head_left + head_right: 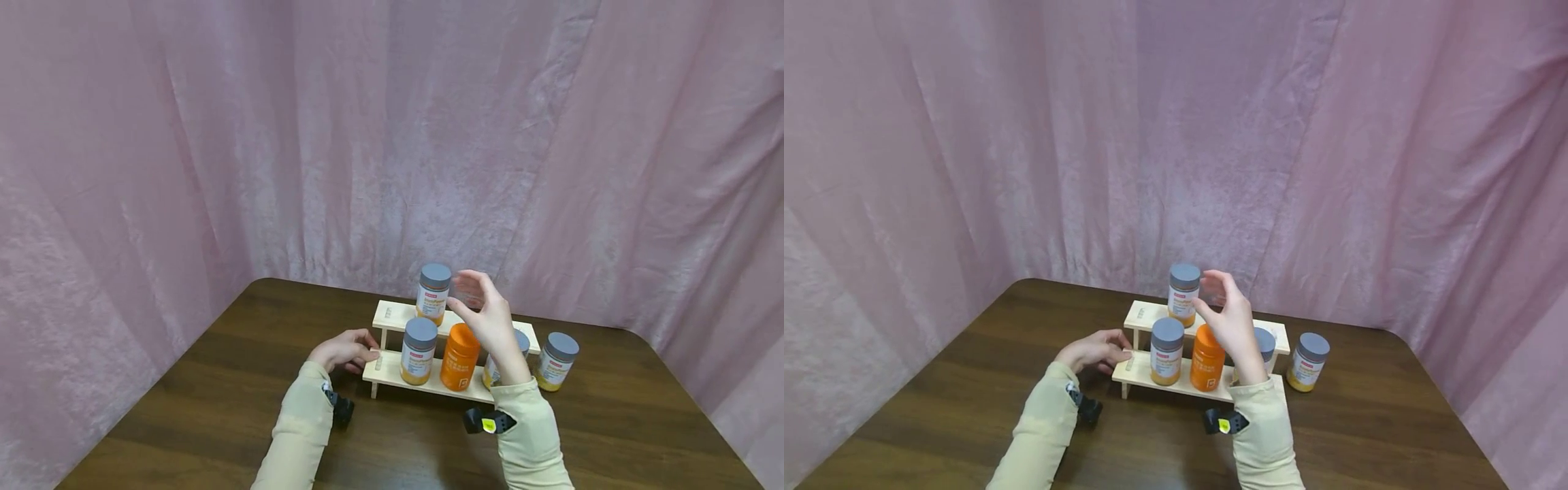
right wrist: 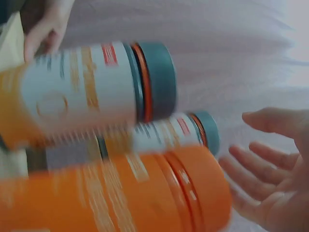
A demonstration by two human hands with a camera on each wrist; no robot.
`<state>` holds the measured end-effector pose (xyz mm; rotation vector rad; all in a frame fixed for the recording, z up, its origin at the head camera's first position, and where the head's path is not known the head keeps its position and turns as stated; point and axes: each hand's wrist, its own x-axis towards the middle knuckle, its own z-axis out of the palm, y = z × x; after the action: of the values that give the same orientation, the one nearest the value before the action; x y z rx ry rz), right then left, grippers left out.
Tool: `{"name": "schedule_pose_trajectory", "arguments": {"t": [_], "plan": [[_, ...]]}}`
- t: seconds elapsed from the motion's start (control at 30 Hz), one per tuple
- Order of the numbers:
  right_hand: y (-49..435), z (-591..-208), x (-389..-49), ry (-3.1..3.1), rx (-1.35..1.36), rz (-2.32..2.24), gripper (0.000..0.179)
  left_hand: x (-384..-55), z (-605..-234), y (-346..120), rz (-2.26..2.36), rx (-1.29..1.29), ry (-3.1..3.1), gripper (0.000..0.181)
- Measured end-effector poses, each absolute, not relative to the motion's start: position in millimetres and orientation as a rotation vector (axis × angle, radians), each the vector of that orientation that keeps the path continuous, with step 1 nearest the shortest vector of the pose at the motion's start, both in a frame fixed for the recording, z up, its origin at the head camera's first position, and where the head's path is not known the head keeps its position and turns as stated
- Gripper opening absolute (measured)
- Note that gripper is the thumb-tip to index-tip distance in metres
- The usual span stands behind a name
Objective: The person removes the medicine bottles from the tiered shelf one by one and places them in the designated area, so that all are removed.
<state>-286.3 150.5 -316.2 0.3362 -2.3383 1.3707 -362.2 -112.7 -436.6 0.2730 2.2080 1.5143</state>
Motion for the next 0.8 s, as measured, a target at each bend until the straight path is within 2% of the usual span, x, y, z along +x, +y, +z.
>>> {"name": "schedule_pose_trajectory", "arguments": {"t": [0.47, 0.8], "plan": [[127, -311, -317, -2.557, 0.253, 1.447, 0.083, -362, -433, -107, 1.515, 0.279, 2.218, 0.024], [120, -317, -325, -2.558, 0.173, 1.263, 0.069, -360, -435, -111, 1.507, 0.368, 2.210, 0.029]]}}
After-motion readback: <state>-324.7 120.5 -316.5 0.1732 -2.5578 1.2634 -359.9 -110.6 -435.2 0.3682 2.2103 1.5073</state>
